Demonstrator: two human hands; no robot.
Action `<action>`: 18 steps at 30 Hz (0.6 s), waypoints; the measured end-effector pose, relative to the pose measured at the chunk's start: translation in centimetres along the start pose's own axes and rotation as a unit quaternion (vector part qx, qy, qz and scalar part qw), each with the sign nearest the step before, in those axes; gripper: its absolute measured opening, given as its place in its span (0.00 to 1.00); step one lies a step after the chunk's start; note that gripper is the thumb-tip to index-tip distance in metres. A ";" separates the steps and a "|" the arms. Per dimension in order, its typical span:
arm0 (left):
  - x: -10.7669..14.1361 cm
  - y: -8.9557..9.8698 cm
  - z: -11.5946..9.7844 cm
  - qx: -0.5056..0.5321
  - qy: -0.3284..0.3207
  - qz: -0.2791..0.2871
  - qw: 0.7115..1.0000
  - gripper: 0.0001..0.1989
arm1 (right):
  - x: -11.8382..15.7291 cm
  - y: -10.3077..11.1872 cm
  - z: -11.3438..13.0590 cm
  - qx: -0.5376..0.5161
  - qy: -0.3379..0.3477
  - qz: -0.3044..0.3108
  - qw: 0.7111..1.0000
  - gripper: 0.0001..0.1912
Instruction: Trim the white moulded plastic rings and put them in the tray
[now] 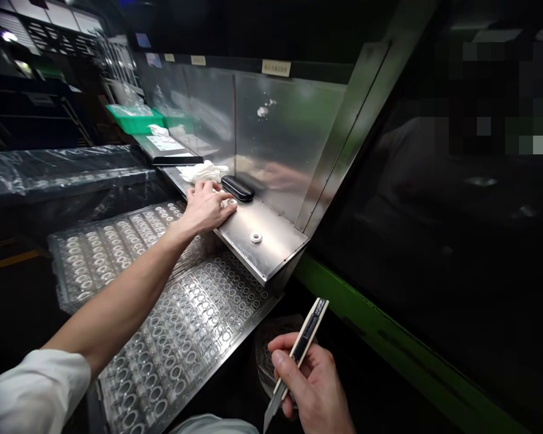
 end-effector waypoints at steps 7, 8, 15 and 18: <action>4.5 1.2 -3.7 0.112 -0.058 -0.003 0.992 0.23 | 0.3 1.9 -1.5 -0.014 -0.013 -0.029 0.999 0.25; 5.2 1.2 -4.5 0.140 -0.070 0.036 0.987 0.26 | 0.3 2.1 -1.6 -0.013 -0.013 -0.033 0.999 0.25; 6.6 1.2 -8.0 0.264 -0.121 0.089 0.953 0.16 | -0.9 2.9 0.3 0.027 0.032 -0.038 0.998 0.22; 8.7 2.1 -10.4 0.426 -0.196 0.071 0.880 0.15 | -1.8 3.0 2.8 0.047 0.097 -0.057 0.993 0.19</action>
Point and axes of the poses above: each hand's wrist, its own x-axis away from the middle knuckle, its own y-axis out of the back of the hand, z = x × y, the point moved 1 cm from there along -x, towards the middle knuckle, and after that the axes turned 6 degrees about x, right-handed, at the moved point
